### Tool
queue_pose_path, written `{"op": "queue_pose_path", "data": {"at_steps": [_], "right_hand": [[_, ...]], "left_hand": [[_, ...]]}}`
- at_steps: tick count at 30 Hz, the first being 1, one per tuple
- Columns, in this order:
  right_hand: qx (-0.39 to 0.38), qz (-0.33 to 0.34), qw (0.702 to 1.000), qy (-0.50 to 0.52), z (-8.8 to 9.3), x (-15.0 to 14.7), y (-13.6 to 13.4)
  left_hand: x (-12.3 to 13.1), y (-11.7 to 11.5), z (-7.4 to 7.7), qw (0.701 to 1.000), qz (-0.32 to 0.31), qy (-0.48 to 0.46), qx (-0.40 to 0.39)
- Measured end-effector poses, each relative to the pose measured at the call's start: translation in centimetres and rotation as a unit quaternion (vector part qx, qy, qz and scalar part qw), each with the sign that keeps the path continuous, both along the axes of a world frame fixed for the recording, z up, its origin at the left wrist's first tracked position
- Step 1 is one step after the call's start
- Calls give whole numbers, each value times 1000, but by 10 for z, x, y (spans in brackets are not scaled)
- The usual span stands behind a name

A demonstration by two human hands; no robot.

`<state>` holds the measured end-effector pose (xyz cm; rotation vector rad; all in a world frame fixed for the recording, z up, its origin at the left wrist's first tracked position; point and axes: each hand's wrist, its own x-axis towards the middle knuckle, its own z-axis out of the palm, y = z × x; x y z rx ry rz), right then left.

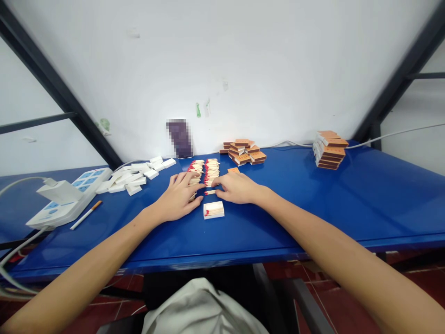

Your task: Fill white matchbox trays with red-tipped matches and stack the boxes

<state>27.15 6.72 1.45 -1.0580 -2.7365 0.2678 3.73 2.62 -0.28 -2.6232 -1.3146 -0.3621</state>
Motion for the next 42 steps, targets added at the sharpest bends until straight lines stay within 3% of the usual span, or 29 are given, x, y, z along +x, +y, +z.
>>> {"op": "queue_pose_path", "data": {"at_steps": [25,42], "right_hand": [[-3,7,1000,4,-4,-1,3],[14,-44,999,-9,-1,-4,1]], "left_hand": [[2,1,-1,1000,-8,-15,-18],[5,-3,0,998,-25,-32,-38]]}}
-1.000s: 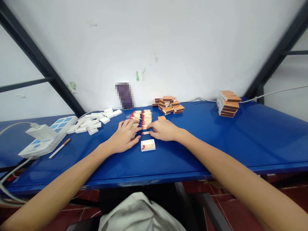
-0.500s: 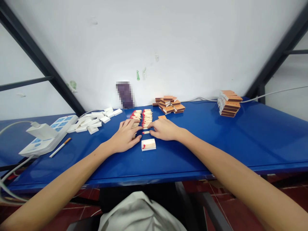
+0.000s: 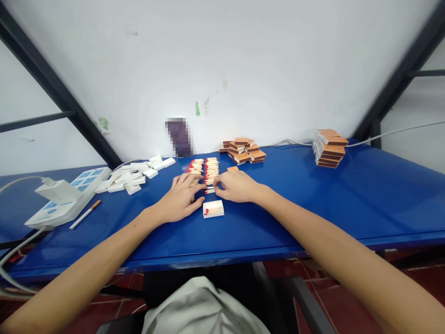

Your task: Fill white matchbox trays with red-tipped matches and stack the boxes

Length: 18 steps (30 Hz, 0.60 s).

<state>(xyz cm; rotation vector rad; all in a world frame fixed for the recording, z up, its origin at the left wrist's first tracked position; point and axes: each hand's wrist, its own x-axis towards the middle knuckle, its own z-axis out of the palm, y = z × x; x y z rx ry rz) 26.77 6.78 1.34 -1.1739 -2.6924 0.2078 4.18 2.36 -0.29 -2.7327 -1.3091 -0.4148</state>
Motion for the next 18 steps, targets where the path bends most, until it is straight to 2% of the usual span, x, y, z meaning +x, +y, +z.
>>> {"op": "queue_pose_path", "data": {"at_steps": [18], "right_hand": [[-13,9,1000,1,-1,0,0]], "left_hand": [[1,-2,3,1000,-1,18,0]]}}
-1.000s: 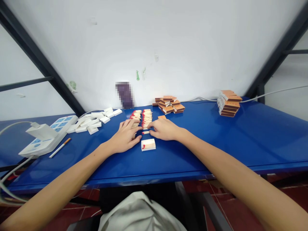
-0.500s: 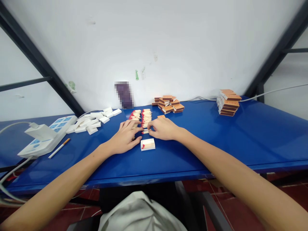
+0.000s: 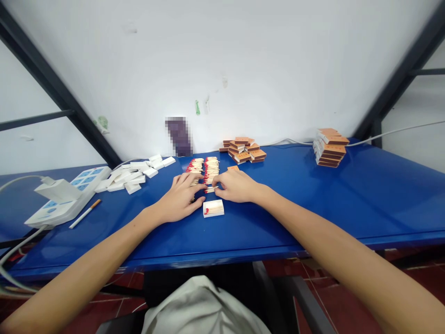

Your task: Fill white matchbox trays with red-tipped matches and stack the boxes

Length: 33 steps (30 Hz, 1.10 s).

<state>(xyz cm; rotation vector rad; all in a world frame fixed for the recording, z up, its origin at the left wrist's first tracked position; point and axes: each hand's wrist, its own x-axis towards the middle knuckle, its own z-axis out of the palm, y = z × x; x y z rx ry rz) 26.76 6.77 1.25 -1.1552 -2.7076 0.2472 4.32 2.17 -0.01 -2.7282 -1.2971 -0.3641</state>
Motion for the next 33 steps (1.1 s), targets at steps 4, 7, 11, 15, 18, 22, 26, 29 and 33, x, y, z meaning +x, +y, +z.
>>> {"op": "queue_pose_path", "data": {"at_steps": [4,7,11,15,18,22,26,29,33], "right_hand": [[1,-1,1000,-3,0,0,0],[5,1,1000,-1,0,0,0],[9,1,1000,6,-1,1,0],[12,0,1000,6,0,1,-1],[11,2,1000,5,0,1,-1],[8,-2,1000,0,1,1,-2],[4,11,1000,0,1,1,-2],[5,23,1000,2,0,2,-1],[2,29,1000,7,-1,2,-1]], "left_hand": [[0,0,0,1000,-2,-4,-3],[1,0,0,1000,-4,-5,-3],[-1,2,-2,1000,-3,-4,15],[-4,5,-5,999,23,3,44],[-5,7,-7,998,34,16,54],[-5,7,-8,998,33,23,52],[-4,6,-7,998,34,19,45],[-4,5,-6,998,32,18,41],[-4,4,-5,999,34,18,35]]}}
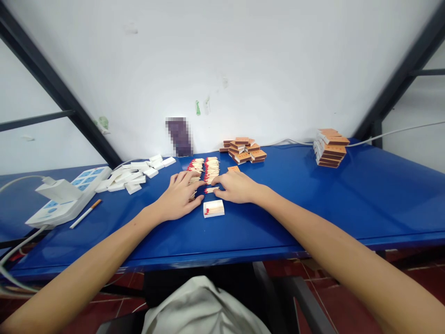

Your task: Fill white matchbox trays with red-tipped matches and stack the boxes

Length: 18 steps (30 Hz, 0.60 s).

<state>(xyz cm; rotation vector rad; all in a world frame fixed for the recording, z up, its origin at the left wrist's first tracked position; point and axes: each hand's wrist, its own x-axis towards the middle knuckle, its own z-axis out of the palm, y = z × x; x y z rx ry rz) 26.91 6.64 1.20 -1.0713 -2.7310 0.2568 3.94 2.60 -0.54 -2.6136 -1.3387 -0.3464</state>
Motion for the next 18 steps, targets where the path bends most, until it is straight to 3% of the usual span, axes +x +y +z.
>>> {"op": "queue_pose_path", "data": {"at_steps": [18], "right_hand": [[-23,11,1000,-1,1,1,0]], "left_hand": [[0,1,1,1000,-12,5,-5]]}}
